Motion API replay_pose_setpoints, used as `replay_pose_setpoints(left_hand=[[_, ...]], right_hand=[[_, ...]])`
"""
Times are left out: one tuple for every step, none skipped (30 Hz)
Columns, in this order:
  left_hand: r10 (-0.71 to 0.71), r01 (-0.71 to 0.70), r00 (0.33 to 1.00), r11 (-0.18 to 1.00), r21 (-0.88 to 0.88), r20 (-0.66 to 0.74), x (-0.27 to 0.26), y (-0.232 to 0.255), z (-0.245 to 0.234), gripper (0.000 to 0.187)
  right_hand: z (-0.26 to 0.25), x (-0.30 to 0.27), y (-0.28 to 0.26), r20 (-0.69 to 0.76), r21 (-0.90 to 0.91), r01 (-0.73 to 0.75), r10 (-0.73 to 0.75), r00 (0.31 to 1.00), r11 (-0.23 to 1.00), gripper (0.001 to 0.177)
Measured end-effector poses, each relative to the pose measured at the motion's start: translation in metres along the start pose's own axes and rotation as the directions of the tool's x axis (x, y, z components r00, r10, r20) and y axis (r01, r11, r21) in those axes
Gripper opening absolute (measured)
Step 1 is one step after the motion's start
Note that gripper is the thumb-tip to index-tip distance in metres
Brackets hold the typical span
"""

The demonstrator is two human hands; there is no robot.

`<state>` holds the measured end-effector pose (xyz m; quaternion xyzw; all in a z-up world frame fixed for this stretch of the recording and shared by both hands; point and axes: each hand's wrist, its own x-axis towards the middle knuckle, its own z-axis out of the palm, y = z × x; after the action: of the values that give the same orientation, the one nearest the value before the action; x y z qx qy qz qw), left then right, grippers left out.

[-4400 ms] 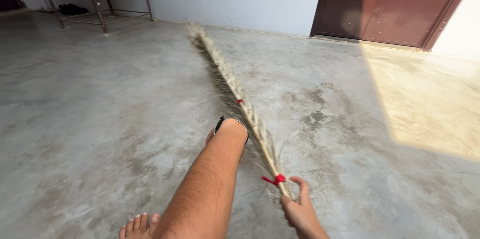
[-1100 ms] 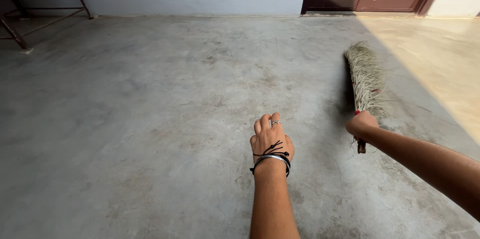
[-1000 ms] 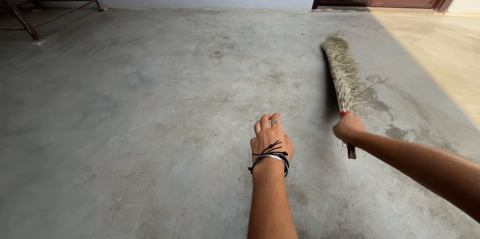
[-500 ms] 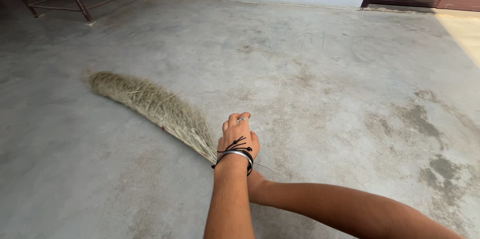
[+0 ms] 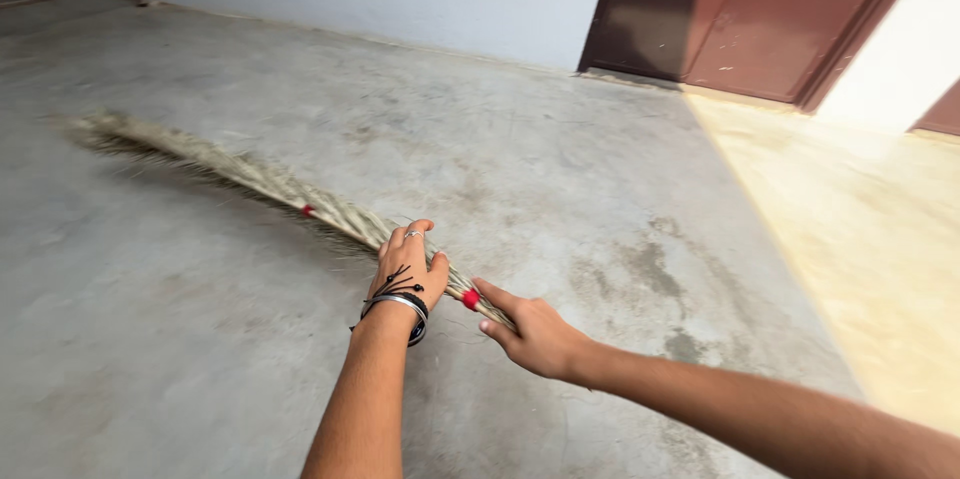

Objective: The person sweeps the concrete floor using a handheld broom, moving the broom in repeated strokes to gather debris along the walls and across the open floor area.

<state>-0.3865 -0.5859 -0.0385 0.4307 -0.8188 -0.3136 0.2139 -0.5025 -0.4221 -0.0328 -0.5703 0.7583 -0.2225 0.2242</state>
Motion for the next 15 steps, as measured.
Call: replay_pose_setpoints(left_hand=[[0.025,-0.025,1.000,1.000,-0.016,0.006,0.005,0.017,0.018,0.053],[0.074,-0.074,0.996,0.997,-0.005,0.054,0.007,0.032,0.036,0.052],[0.122,-0.123,0.987,0.992,0.004,0.102,0.007,0.049,0.055,0.052],[0.146,-0.136,0.979,0.988,-0.077,0.141,0.002,0.064,0.074,0.052],[0.172,-0.144,0.969,0.977,-0.157,0.178,-0.005,0.081,0.093,0.052],[0.212,-0.173,0.967,0.954,-0.246,0.140,-0.017,0.096,0.109,0.051],[0.247,-0.202,0.964,0.921,-0.332,0.098,-0.029,0.110,0.120,0.049],[0.249,-0.182,0.949,0.934,-0.309,0.195,-0.042,0.122,0.126,0.049],[0.245,-0.162,0.925,0.945,-0.283,0.290,-0.054,0.133,0.127,0.050],[0.245,-0.166,0.926,0.948,-0.273,0.288,-0.063,0.141,0.123,0.050],[0.263,-0.196,0.886,0.959,-0.207,0.383,-0.070,0.148,0.118,0.051],[0.273,-0.233,0.838,0.962,-0.142,0.473,-0.072,0.157,0.113,0.052],[0.272,-0.238,0.840,0.962,-0.131,0.470,-0.070,0.164,0.108,0.052],[0.267,-0.299,0.815,0.954,-0.022,0.514,-0.066,0.170,0.104,0.052],[0.254,-0.359,0.790,0.930,0.085,0.558,-0.060,0.175,0.102,0.052]], right_hand=[[-0.013,-0.017,0.023,-0.070,-0.001,-0.079,0.079,0.994,0.997,0.065],[-0.019,-0.032,0.047,-0.130,0.018,-0.149,0.151,0.980,0.989,0.066],[-0.024,-0.047,0.074,-0.192,0.035,-0.267,0.269,0.944,0.963,0.067],[-0.024,-0.061,0.102,-0.242,0.068,-0.377,0.382,0.892,0.924,0.068],[-0.028,-0.073,0.132,-0.330,0.107,-0.414,0.425,0.843,0.904,0.069],[-0.031,-0.085,0.162,-0.408,0.149,-0.447,0.466,0.785,0.882,0.070],[-0.030,-0.100,0.191,-0.467,0.178,-0.460,0.486,0.739,0.870,0.071],[-0.031,-0.109,0.219,-0.528,0.203,-0.463,0.495,0.690,0.863,0.072],[-0.032,-0.117,0.246,-0.525,0.259,-0.527,0.576,0.627,0.809,0.071],[-0.033,-0.124,0.273,-0.514,0.313,-0.583,0.650,0.560,0.750,0.069],[-0.032,-0.131,0.299,-0.512,0.320,-0.576,0.649,0.563,0.752,0.069],[-0.030,-0.134,0.325,-0.623,0.317,-0.557,0.612,0.488,0.767,0.066],[-0.027,-0.130,0.350,-0.721,0.313,-0.540,0.565,0.401,0.782,0.063],[-0.025,-0.122,0.374,-0.720,0.318,-0.531,0.564,0.404,0.786,0.063],[-0.023,-0.112,0.394,-0.692,0.329,-0.607,0.622,0.367,0.724,0.064]])
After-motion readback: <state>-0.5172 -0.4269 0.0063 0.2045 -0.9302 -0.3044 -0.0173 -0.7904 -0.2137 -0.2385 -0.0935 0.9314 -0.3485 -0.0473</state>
